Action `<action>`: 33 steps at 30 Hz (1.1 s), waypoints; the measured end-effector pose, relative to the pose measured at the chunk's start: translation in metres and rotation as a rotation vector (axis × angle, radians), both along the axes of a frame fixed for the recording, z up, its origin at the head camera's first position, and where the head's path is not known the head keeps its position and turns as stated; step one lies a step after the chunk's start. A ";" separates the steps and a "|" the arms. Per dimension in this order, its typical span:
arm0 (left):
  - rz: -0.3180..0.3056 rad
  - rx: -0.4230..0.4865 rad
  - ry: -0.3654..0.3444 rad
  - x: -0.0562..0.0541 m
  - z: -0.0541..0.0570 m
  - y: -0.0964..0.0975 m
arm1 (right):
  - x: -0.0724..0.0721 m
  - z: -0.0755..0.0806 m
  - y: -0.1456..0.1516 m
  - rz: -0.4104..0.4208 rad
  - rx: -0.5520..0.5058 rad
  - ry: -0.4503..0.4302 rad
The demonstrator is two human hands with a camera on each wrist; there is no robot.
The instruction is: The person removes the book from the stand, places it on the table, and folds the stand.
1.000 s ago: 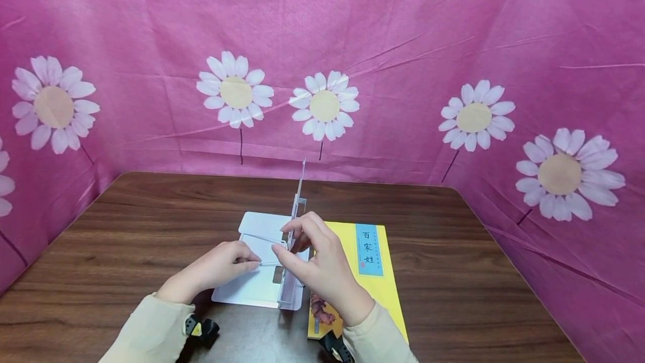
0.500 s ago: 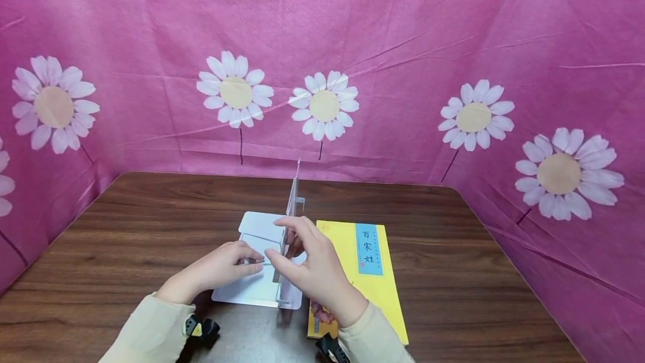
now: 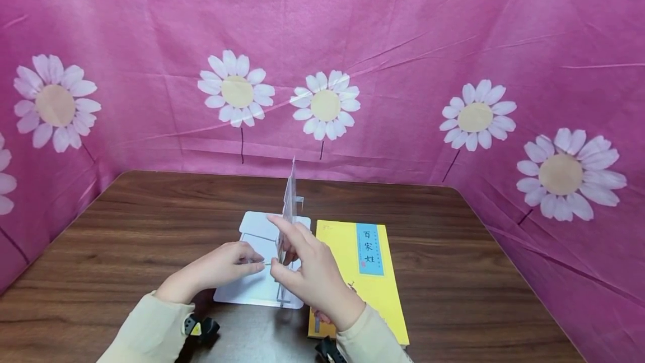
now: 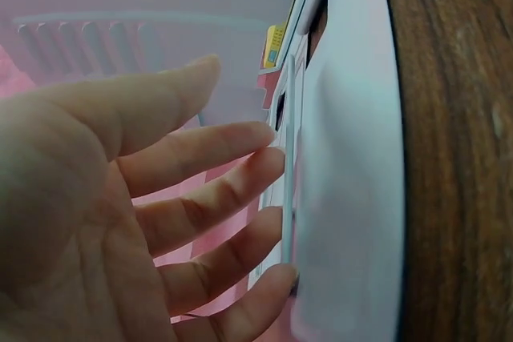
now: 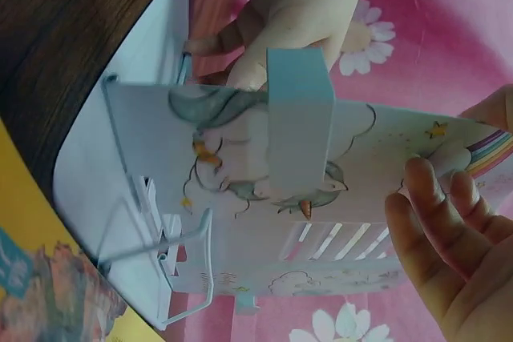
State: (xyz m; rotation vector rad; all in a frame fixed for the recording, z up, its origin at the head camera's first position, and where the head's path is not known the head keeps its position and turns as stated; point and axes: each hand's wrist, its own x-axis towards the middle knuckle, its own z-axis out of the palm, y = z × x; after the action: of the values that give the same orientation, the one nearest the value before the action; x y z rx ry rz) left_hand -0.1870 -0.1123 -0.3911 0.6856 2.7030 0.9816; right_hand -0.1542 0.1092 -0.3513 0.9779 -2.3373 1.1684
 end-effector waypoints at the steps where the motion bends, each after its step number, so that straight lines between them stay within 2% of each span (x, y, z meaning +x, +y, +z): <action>1: 0.000 0.004 -0.006 0.000 0.000 0.000 | 0.000 0.000 0.000 0.004 0.002 0.021; 5: -0.016 0.012 -0.004 0.002 0.002 0.000 | -0.002 -0.001 0.000 0.032 0.004 0.065; 9: 0.010 0.052 0.018 0.000 0.003 0.001 | -0.002 -0.002 -0.001 0.052 -0.004 0.047; 14: 0.093 0.270 0.055 0.002 0.016 0.004 | -0.001 -0.002 -0.002 0.052 -0.013 0.022; 17: 0.132 0.394 0.047 0.007 0.026 0.007 | -0.001 -0.002 -0.002 0.048 -0.014 0.001; 21: 0.132 0.489 0.020 0.013 0.035 0.011 | -0.001 -0.002 -0.002 0.038 -0.012 -0.029; 27: 0.114 0.545 0.035 0.019 0.045 0.014 | -0.001 -0.002 -0.002 0.036 -0.015 -0.049; 33: 0.150 0.550 -0.030 0.023 0.052 0.014 | -0.002 -0.002 -0.003 0.046 -0.013 -0.075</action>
State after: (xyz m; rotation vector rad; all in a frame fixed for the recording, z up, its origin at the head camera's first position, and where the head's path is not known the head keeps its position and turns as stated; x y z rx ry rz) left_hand -0.1643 -0.0988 -0.3393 0.5427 2.4878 1.7869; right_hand -0.1559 0.1058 -0.3535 1.0051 -2.3732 1.2576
